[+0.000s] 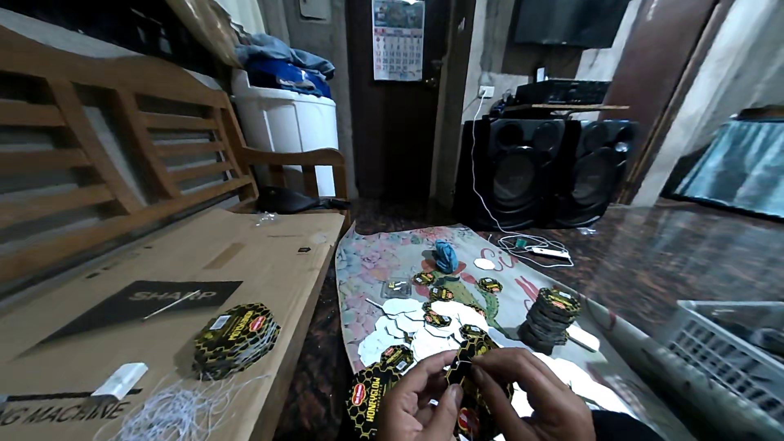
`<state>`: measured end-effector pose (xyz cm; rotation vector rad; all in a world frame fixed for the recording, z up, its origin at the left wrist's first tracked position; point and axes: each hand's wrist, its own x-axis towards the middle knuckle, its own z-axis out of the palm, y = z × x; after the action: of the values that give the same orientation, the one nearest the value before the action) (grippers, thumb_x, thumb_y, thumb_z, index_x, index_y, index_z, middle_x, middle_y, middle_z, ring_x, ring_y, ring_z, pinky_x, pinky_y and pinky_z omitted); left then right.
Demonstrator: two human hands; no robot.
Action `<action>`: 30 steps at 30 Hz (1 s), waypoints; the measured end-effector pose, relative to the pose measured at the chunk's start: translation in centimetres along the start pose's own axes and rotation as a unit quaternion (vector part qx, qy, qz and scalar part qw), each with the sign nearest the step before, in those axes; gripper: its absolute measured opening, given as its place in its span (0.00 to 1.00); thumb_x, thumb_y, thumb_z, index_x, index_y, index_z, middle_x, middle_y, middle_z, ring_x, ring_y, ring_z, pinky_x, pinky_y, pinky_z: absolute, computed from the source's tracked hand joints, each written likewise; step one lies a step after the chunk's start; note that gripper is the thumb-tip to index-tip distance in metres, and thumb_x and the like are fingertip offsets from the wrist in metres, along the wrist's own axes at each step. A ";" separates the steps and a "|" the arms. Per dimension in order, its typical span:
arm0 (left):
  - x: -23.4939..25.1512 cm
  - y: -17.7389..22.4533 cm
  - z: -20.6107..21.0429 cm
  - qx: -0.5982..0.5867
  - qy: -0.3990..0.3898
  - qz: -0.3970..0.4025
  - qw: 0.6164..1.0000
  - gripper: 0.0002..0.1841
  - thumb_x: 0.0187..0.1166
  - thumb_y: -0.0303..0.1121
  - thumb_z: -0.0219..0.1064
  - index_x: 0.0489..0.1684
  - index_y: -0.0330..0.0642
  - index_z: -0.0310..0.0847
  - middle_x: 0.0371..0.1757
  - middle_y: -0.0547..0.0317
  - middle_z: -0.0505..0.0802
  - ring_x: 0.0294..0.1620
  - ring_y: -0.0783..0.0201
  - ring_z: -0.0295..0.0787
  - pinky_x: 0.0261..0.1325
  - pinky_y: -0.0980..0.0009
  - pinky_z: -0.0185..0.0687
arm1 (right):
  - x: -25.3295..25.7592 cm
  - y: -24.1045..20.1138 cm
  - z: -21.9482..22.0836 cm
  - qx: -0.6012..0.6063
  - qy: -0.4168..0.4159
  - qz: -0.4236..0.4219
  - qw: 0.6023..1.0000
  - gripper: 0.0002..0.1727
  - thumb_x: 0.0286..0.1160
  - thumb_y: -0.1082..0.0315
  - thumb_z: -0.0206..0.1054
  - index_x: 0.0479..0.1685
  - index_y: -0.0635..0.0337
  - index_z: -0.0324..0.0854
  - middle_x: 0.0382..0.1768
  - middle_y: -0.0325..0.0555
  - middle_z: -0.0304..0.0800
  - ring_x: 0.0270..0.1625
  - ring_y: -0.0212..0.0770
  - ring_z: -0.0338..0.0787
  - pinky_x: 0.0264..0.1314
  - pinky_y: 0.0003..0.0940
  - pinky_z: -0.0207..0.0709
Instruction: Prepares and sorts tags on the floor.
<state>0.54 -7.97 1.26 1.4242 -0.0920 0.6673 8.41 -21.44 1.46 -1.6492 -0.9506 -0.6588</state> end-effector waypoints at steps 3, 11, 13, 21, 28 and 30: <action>-0.1 0.1 0.1 -0.009 -0.008 -0.012 1.000 0.19 0.76 0.14 0.64 0.65 0.26 0.82 0.55 0.50 0.94 0.49 0.66 0.94 0.53 0.69 0.93 | 0.1 0.1 0.1 0.005 0.011 -0.001 1.000 0.04 0.74 0.72 0.73 0.42 0.61 0.91 0.42 0.43 0.93 0.40 0.27 0.91 0.42 0.21 0.87; -0.1 0.0 -0.1 -0.010 -0.014 -0.012 1.000 0.19 0.76 0.14 0.63 0.66 0.26 0.82 0.55 0.52 0.94 0.48 0.67 0.94 0.51 0.69 0.93 | -0.2 0.2 0.1 0.011 0.019 0.002 1.000 0.04 0.73 0.73 0.72 0.41 0.61 0.91 0.42 0.42 0.92 0.41 0.28 0.91 0.43 0.22 0.88; 0.0 0.0 -0.1 -0.011 -0.013 -0.013 1.000 0.18 0.76 0.14 0.63 0.65 0.27 0.82 0.54 0.52 0.94 0.47 0.68 0.93 0.51 0.70 0.93 | -0.2 0.2 0.1 0.012 0.014 0.005 1.000 0.04 0.73 0.73 0.73 0.42 0.61 0.91 0.42 0.42 0.92 0.40 0.28 0.91 0.43 0.22 0.88; 0.0 -0.2 -0.2 0.001 0.006 -0.025 1.000 0.15 0.75 0.14 0.64 0.58 0.26 0.85 0.50 0.53 0.95 0.46 0.69 0.94 0.51 0.72 0.92 | -0.5 -0.2 -0.3 -0.001 -0.049 0.025 0.998 0.04 0.73 0.72 0.72 0.41 0.63 0.90 0.40 0.45 0.91 0.36 0.28 0.89 0.37 0.22 0.86; 0.3 -0.9 -0.8 0.004 0.055 -0.011 0.998 0.08 0.73 0.16 0.68 0.46 0.29 0.83 0.40 0.56 0.92 0.38 0.69 0.92 0.42 0.72 0.92 | 0.3 -1.2 -2.1 0.373 -0.225 0.245 0.866 0.10 0.80 0.76 0.62 0.54 0.55 0.83 0.42 0.36 0.93 0.30 0.22 0.82 0.28 0.19 0.73; 0.7 -1.0 -1.5 0.007 0.087 -0.001 0.996 0.06 0.73 0.17 0.67 0.43 0.32 0.81 0.38 0.59 0.91 0.36 0.70 0.91 0.41 0.73 0.91 | 0.4 -0.7 -2.8 0.470 -0.264 0.255 0.803 0.10 0.84 0.70 0.61 0.51 0.51 0.89 0.42 0.36 0.95 0.25 0.18 0.78 0.24 0.16 0.68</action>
<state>1.11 -6.36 0.43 1.3733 0.0514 0.7884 8.10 -23.92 2.92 -1.0594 -0.9159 0.6285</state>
